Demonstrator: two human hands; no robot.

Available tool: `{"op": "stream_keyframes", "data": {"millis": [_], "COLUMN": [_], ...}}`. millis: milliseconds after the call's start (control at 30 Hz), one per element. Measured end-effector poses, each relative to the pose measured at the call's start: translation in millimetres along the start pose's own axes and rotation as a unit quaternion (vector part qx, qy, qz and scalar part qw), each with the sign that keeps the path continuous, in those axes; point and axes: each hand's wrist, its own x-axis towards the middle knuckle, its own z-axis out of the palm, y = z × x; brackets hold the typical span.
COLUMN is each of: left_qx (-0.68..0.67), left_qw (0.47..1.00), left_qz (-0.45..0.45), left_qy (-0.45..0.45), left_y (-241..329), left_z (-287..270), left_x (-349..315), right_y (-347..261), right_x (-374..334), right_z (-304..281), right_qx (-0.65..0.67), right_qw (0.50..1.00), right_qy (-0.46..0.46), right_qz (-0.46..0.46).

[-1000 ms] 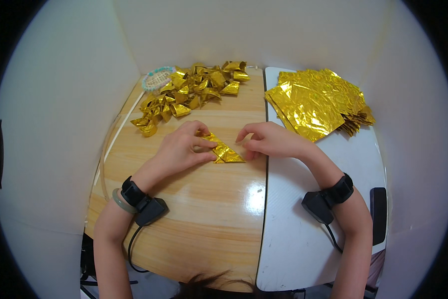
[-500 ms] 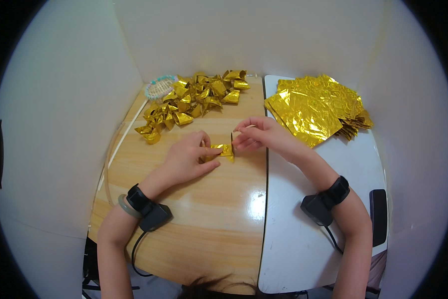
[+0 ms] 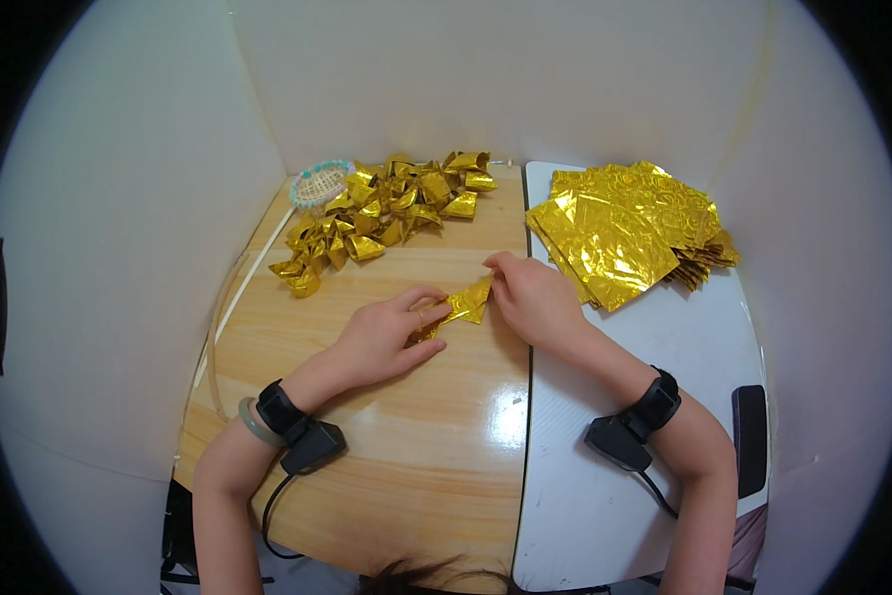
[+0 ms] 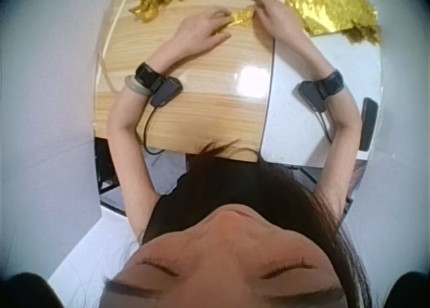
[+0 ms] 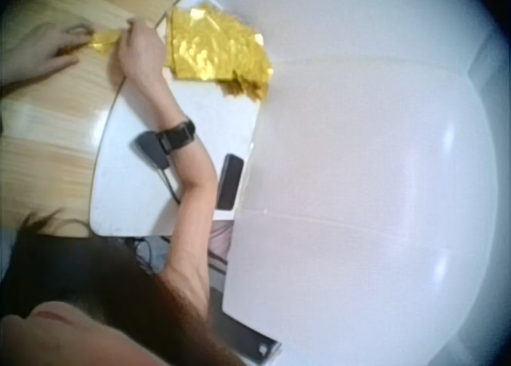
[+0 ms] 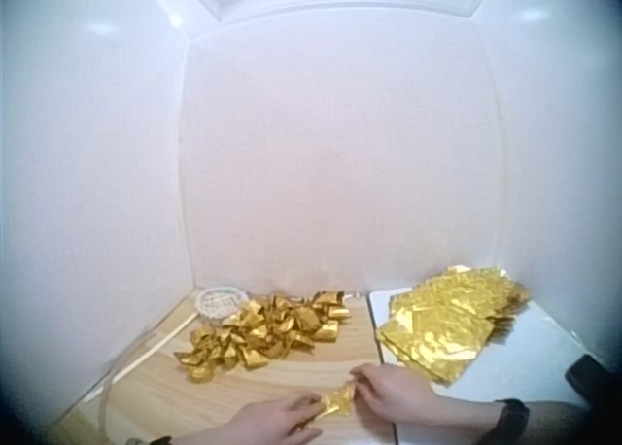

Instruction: Folding gold foil paper into traditional Chinese gold ingots.

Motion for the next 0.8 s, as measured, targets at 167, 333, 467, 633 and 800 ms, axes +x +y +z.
{"op": "stream_keyframes", "data": {"millis": [167, 333, 467, 633, 800], "left_qx": [0.03, 0.044, 0.045, 0.034, -0.017], "left_qw": [0.999, 0.998, 0.998, 0.998, 0.998], "left_qz": [-0.015, -0.027, -0.041, -0.05, -0.066], "left_qy": [-0.016, -0.024, -0.023, -0.027, -0.016], "left_y": [8, 8, 8, 8, 4], "left_z": [-3, 1, 2, 3, -1], "left_x": [6, 11, 11, 11, 9], "right_y": [-3, -11, -13, -10, -18], "right_x": [2, 1, 0, -3, -8], "right_z": [-2, -2, 1, 6, 1], "right_qx": [0.17, 0.352, 0.409, 0.4, 0.353], "right_qw": [0.985, 0.929, 0.905, 0.91, 0.933], "right_qy": [-0.017, -0.061, -0.047, -0.043, -0.041], "right_qz": [0.0, 0.097, 0.11, 0.098, 0.06]}}
